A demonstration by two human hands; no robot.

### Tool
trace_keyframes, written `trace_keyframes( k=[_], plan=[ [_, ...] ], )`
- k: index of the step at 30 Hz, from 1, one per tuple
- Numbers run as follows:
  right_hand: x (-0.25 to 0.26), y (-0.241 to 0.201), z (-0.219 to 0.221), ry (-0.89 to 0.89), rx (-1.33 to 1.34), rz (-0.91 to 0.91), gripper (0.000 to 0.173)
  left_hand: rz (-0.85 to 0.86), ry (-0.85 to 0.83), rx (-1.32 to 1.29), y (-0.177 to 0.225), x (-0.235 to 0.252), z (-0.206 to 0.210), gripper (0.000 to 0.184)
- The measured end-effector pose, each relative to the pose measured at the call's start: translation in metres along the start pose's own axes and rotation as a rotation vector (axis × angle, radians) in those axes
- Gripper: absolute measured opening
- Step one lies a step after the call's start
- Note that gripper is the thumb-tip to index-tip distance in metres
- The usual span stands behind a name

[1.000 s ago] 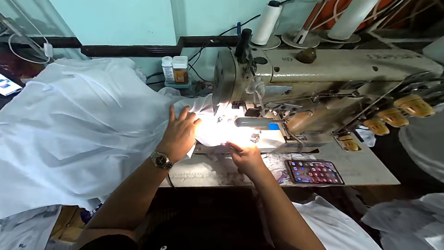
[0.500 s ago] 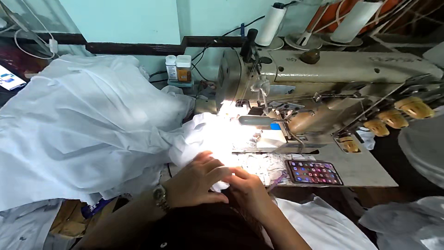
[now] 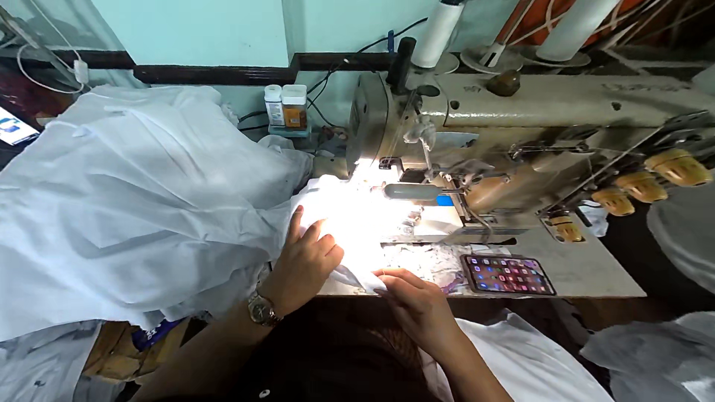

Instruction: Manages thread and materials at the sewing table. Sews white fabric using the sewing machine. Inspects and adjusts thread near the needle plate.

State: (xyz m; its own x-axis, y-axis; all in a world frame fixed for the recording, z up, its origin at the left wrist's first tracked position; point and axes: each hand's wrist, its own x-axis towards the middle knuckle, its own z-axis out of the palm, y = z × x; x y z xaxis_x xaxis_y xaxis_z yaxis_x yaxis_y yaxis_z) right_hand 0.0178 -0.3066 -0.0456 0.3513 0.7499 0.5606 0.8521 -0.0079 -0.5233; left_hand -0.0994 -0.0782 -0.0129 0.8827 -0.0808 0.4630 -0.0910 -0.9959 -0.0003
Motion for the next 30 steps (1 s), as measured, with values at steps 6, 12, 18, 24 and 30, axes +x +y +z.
trace_keyframes(
  k=[6, 12, 18, 24, 30],
  plan=[
    [0.034, 0.010, 0.000, 0.013, -0.099, 0.032, 0.026, -0.029, -0.081, 0.077, -0.018, 0.032, -0.001, 0.011],
    [0.063, 0.035, 0.013, 0.039, -0.132, 0.074, 0.029, -0.140, -0.157, 0.116, -0.038, 0.061, 0.001, 0.022],
    [0.058, 0.032, 0.020, 0.029, -0.173, 0.082, 0.022, -0.055, -0.121, 0.044, -0.018, 0.036, -0.049, 0.033],
    [0.026, 0.006, 0.020, 0.003, -0.123, 0.024, 0.017, 0.158, -0.126, -0.229, 0.002, 0.013, -0.013, 0.044],
    [0.023, 0.005, 0.006, 0.051, -0.089, -0.015, 0.018, 0.057, 0.037, 0.004, -0.021, 0.012, 0.006, 0.012]
  ],
)
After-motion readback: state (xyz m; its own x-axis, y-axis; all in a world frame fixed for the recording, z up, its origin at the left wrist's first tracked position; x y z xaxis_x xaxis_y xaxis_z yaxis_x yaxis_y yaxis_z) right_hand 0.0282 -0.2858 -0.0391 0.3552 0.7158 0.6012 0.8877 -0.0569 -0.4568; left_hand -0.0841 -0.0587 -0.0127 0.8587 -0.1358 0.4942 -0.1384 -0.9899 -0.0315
